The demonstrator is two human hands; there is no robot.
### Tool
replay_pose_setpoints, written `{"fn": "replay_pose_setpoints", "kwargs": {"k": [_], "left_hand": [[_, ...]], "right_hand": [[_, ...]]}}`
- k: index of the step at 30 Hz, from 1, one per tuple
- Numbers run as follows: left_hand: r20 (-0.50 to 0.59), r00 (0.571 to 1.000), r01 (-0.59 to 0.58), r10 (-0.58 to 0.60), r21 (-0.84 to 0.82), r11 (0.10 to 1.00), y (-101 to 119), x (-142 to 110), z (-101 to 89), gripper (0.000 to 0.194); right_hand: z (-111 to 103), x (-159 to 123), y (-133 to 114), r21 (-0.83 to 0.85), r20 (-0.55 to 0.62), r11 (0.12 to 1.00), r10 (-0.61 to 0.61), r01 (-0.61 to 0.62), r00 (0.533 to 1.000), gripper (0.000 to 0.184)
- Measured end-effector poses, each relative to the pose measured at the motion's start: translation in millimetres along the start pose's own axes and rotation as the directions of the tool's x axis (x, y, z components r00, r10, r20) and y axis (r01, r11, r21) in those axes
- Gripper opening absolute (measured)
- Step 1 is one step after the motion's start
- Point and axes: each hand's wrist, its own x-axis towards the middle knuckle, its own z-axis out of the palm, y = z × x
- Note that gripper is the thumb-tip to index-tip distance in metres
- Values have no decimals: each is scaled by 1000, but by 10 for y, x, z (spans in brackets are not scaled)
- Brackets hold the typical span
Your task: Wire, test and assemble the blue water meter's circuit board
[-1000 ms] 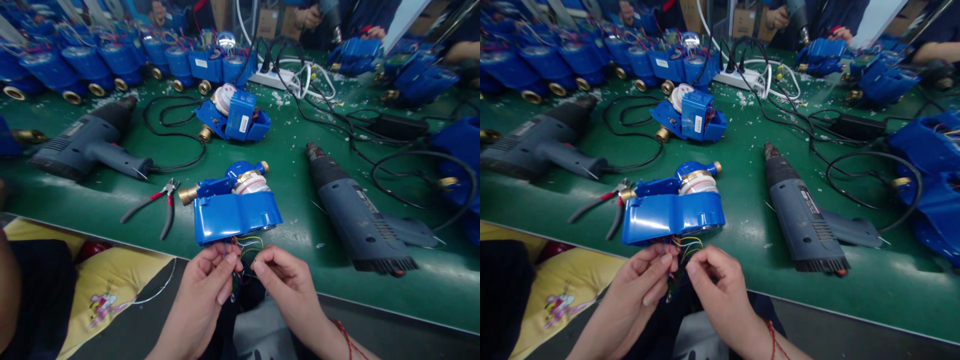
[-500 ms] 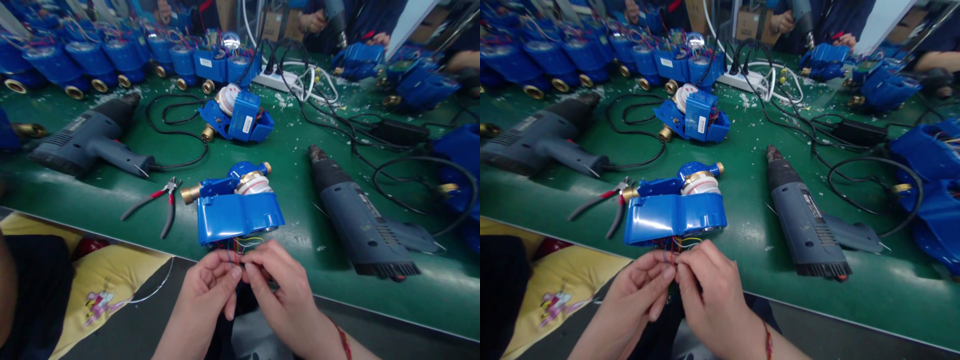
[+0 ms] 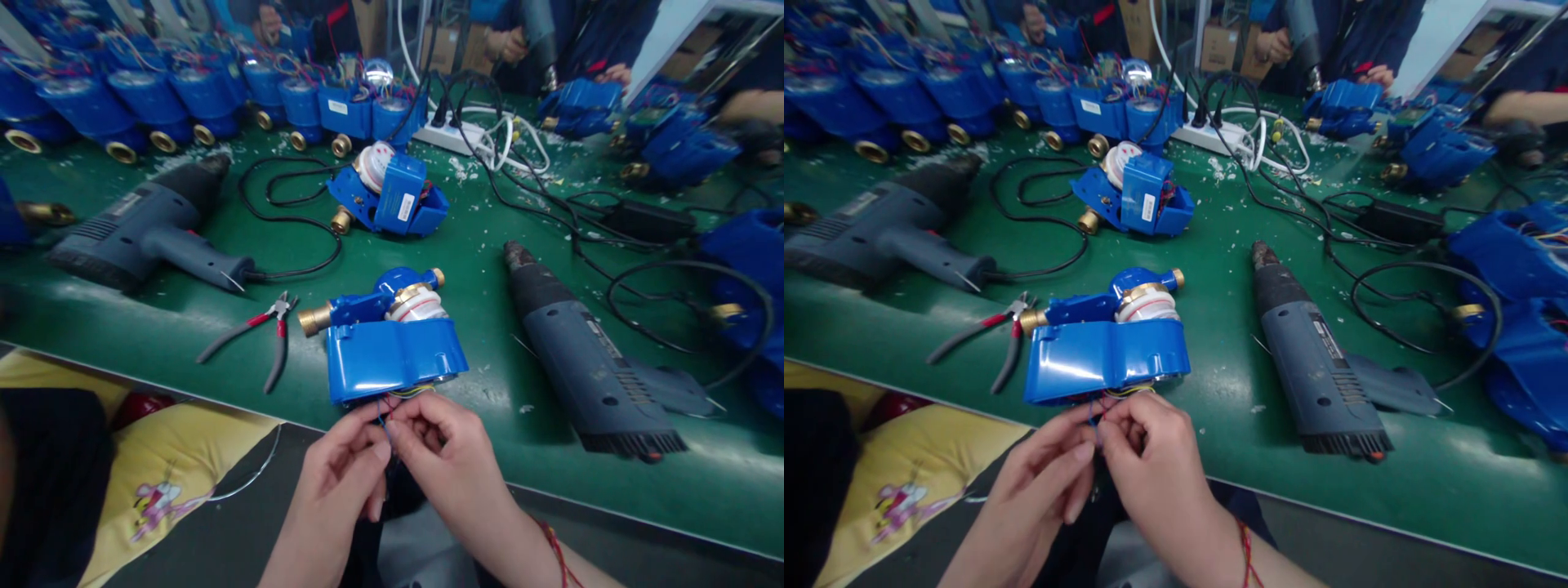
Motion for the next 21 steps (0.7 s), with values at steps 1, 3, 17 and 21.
{"fn": "replay_pose_setpoints", "kwargs": {"k": [1,3,17,21], "left_hand": [[-34,999,-21,21,3,1000,1,3,12,30],[-86,996,-26,25,-9,1000,13,21,59,28],[-226,974,-35,-6,-177,984,54,49,286,33],[-172,983,-65,59,-30,997,24,67,213,29]], "right_hand": [[-15,-12,-2,-57,-13,996,-65,64,998,15],[-47,-37,-9,-138,-13,972,-193,189,981,16],[64,-117,96,215,-193,972,-55,97,980,18],[27,-107,104,134,-180,979,-126,151,976,18]]}}
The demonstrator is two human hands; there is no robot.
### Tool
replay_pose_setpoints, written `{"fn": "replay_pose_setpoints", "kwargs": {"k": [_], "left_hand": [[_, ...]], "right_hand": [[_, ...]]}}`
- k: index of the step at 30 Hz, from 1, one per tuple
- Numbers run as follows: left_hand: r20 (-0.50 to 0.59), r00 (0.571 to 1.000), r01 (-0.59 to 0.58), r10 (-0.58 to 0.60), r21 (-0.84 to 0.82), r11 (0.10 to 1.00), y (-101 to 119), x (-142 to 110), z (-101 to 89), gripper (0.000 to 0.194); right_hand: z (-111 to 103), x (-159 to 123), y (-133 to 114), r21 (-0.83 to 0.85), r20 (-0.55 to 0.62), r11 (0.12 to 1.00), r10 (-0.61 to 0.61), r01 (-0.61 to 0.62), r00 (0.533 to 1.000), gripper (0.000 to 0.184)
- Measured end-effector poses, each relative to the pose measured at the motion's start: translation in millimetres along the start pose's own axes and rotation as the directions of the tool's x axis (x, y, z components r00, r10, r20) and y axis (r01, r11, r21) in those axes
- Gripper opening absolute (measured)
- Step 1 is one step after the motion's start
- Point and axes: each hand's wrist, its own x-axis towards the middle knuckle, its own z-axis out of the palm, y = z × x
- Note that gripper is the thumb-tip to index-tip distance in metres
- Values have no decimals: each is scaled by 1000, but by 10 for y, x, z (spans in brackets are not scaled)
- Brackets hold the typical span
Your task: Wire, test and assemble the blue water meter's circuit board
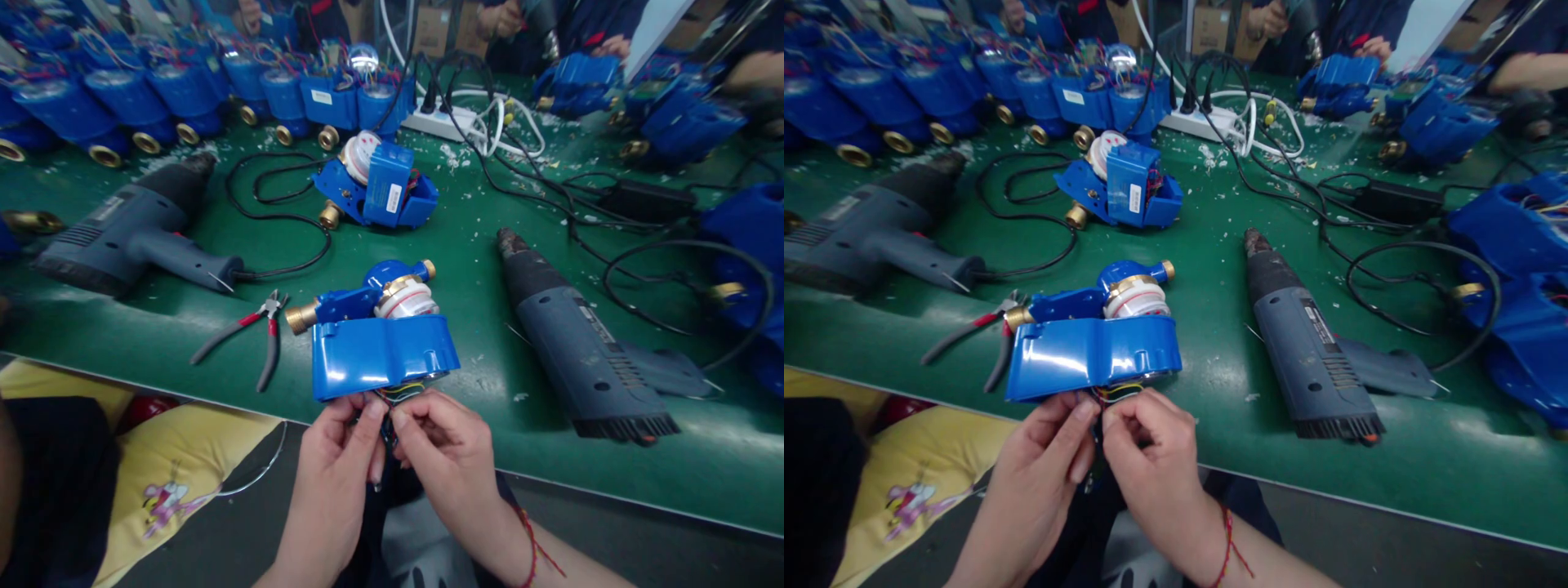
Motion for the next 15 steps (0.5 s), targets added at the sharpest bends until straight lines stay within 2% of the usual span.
{"fn": "replay_pose_setpoints", "kwargs": {"k": [4,9,11,15], "left_hand": [[67,998,-8,0,123,992,-31,45,-86,27],[15,999,29,-29,-28,999,-5,59,-58,26],[10,999,52,-51,-78,996,4,43,-26,26],[-8,997,76,-78,-114,991,-1,6,23,26]], "right_hand": [[-34,36,-28,-112,85,988,-95,104,992,20],[-43,87,-64,-182,155,966,-158,186,975,19],[-28,78,-65,-159,140,976,-129,150,982,21],[45,-3,-37,19,46,996,85,-86,995,21]]}}
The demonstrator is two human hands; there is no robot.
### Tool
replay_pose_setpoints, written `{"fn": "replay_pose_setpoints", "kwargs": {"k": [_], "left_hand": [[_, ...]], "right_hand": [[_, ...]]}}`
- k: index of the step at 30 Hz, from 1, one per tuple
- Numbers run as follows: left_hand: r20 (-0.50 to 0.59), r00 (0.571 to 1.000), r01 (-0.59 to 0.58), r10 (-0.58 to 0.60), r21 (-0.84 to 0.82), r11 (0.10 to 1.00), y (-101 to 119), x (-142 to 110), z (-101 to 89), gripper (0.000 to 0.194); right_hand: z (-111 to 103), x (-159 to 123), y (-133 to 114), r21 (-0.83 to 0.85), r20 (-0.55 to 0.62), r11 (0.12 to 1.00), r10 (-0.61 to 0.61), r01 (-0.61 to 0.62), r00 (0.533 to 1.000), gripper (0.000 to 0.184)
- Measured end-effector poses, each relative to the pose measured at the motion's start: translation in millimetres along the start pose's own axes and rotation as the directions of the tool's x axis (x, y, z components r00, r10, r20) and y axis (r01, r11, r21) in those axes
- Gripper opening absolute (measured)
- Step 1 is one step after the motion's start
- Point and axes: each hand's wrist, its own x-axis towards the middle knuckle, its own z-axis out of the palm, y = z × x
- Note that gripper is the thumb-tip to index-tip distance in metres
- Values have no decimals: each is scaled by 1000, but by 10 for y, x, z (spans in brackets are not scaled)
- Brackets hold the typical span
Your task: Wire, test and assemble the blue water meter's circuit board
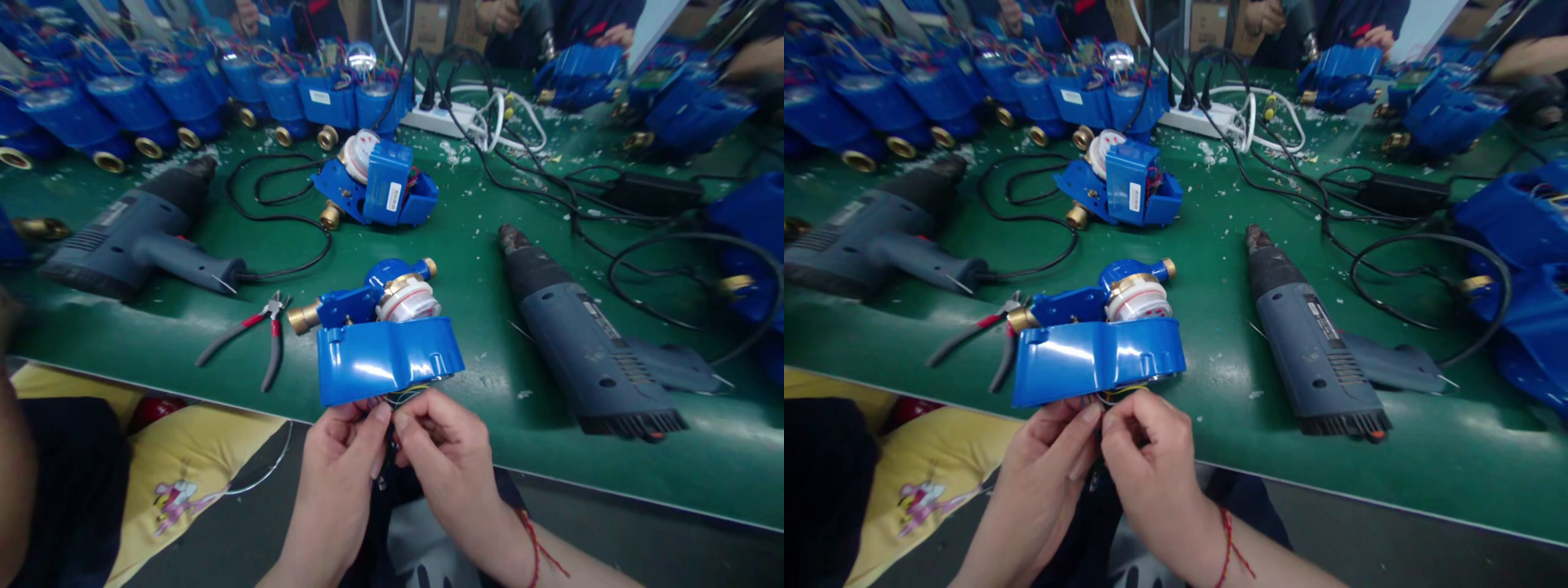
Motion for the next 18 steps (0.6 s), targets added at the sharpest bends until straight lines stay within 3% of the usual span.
{"fn": "replay_pose_setpoints", "kwargs": {"k": [4,8,12,15,18], "left_hand": [[-5,1000,9,-9,-47,999,12,-18,42,29],[-44,999,12,-16,-100,995,56,-19,68,29],[-49,999,9,-14,-115,993,93,-8,60,29],[-18,1000,20,-22,-108,994,100,-7,42,29],[-3,1000,21,-21,-107,994,101,-17,28,29]], "right_hand": [[72,-40,22,232,-17,962,151,-143,988,22],[51,-4,26,305,-74,940,182,-152,980,25],[-26,1,54,273,-118,953,171,-134,978,27],[-75,-28,68,166,-57,982,105,-94,993,24],[-109,-39,56,32,16,999,-30,29,999,19]]}}
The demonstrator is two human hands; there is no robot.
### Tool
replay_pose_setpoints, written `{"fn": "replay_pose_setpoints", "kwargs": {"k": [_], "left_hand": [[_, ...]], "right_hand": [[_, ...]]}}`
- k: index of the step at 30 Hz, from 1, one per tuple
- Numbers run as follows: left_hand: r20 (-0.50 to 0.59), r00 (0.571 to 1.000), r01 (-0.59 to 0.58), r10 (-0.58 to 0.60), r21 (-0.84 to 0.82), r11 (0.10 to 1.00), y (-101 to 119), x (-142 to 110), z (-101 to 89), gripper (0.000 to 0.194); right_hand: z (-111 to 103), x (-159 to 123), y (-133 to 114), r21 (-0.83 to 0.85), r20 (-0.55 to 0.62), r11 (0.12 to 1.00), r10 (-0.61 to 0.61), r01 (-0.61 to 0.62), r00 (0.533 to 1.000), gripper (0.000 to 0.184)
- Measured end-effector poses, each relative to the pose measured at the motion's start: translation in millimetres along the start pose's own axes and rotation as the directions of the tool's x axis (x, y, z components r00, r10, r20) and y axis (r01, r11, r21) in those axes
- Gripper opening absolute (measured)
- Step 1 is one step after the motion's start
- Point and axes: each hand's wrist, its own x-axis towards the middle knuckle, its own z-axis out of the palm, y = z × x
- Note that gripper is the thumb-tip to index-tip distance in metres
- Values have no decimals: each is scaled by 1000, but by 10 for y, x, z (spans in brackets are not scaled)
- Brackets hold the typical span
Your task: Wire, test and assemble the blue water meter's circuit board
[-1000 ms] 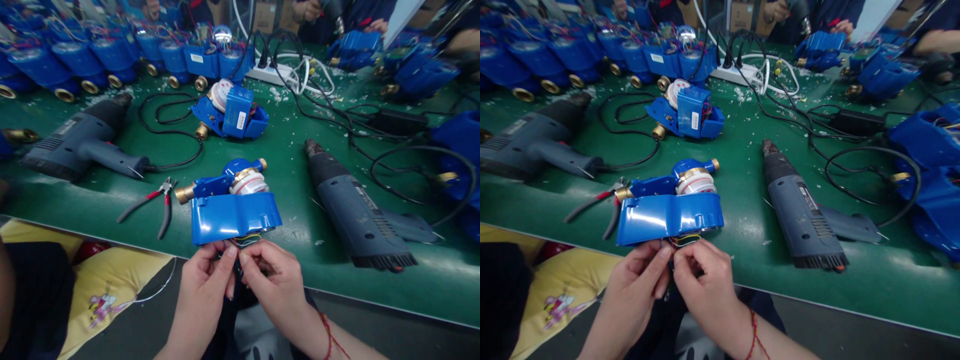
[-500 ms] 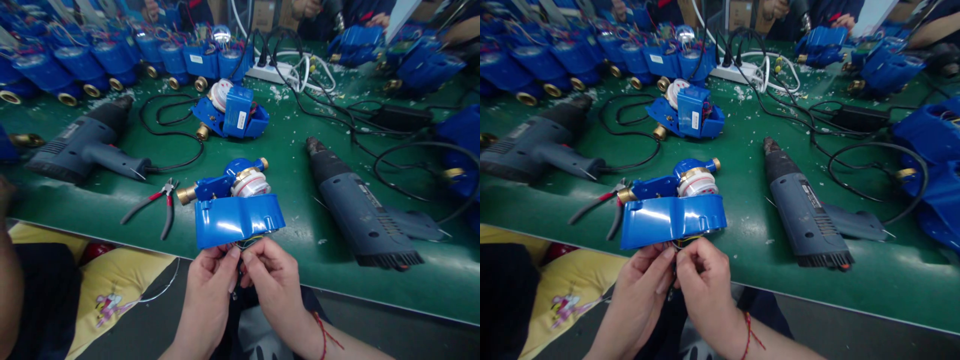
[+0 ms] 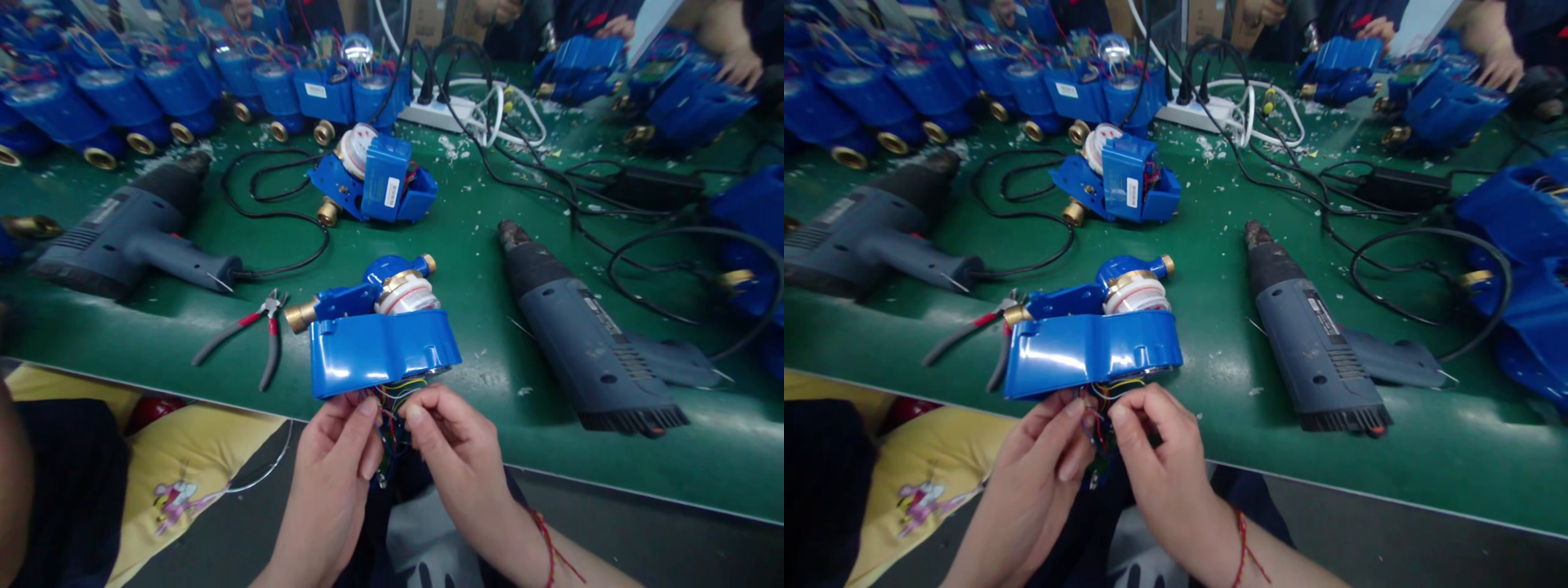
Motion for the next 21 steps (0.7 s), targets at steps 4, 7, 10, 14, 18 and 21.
{"fn": "replay_pose_setpoints", "kwargs": {"k": [4,7,10,14,18,21], "left_hand": [[5,1000,5,-5,18,1000,2,-10,-4,29],[11,1000,1,-2,22,1000,2,-5,-9,30],[25,1000,-2,0,51,999,-3,1,-37,29],[102,995,-27,11,159,987,-26,-9,-103,25],[169,985,-23,-20,249,968,-60,-23,-154,24],[171,985,-8,-35,241,970,-69,-31,-182,21]], "right_hand": [[-5,28,-32,-48,53,997,-64,67,997,11],[15,55,-46,-33,43,998,-58,59,997,5],[29,74,-49,-52,27,995,-83,84,996,5],[26,85,-37,-83,13,992,-92,93,996,9],[21,69,-15,-36,43,999,-13,14,999,8],[27,54,-3,-58,64,998,-15,19,998,10]]}}
